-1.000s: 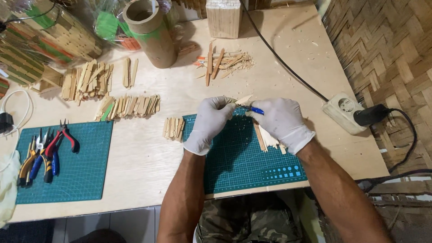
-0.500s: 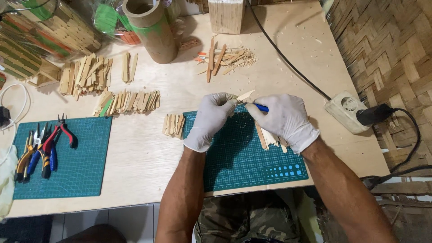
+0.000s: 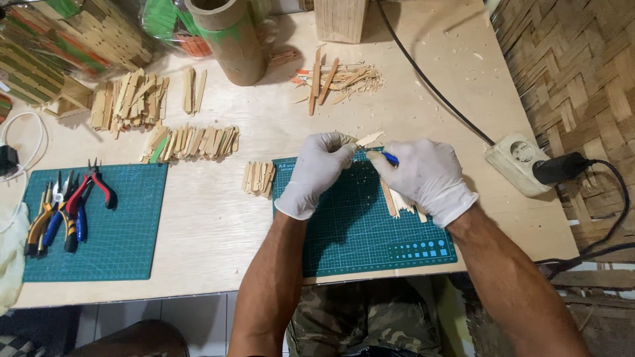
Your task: Assembling a craft structure using small wooden sticks and pliers
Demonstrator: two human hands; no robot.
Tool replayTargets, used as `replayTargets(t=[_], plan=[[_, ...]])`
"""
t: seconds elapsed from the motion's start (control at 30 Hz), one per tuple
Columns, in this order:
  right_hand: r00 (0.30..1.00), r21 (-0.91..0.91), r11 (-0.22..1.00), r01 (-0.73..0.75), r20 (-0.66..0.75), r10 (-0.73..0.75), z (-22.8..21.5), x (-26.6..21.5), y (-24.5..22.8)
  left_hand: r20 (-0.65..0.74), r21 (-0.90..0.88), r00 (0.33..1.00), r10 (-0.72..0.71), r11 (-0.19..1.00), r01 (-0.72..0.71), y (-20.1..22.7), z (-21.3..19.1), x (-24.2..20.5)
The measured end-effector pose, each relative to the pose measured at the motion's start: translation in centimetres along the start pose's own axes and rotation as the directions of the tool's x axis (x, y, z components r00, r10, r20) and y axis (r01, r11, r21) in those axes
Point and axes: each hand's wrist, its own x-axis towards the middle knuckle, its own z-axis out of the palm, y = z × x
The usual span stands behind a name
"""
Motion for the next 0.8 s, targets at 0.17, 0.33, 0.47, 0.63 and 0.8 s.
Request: replayTargets(t=[0.17,0.33,0.47,0.63,0.8], plan=[[0.998,0.018,1.000,0.000,0.060,-0.001,-0.8,0.5,0.0,-0.010,-0.044,1.000,-0.007,0.999,0.006,0.3,-0.1,0.1],[0.967,0.100,0.994,-0.046,0.255,0.019,-3.0,1.7,-0.4,-0.079,-0.139,0.997,0.016,0.990,-0.027,-0.5,-0.1,1.3],[0.932,0.241,0.943,-0.227,0.334,0.139,-1.8,3.0,0.8,-0.117,-0.291,0.993,0.006,0.956,-0.040,0.1,-0.4,1.5],[0.950,0.789,0.536,-0.300,0.198,0.241,-1.2,4.0,-1.5,-0.122,-0.427,0.992,-0.017,0.903,-0.037,0.2,0.2,1.4],[0.917,0.943,-0.089,-0.320,0.332,0.221,4.0,5.3,1.7,-0.112,-0.348,0.994,0.017,0.936,-0.055,-3.0,1.2,3.5]])
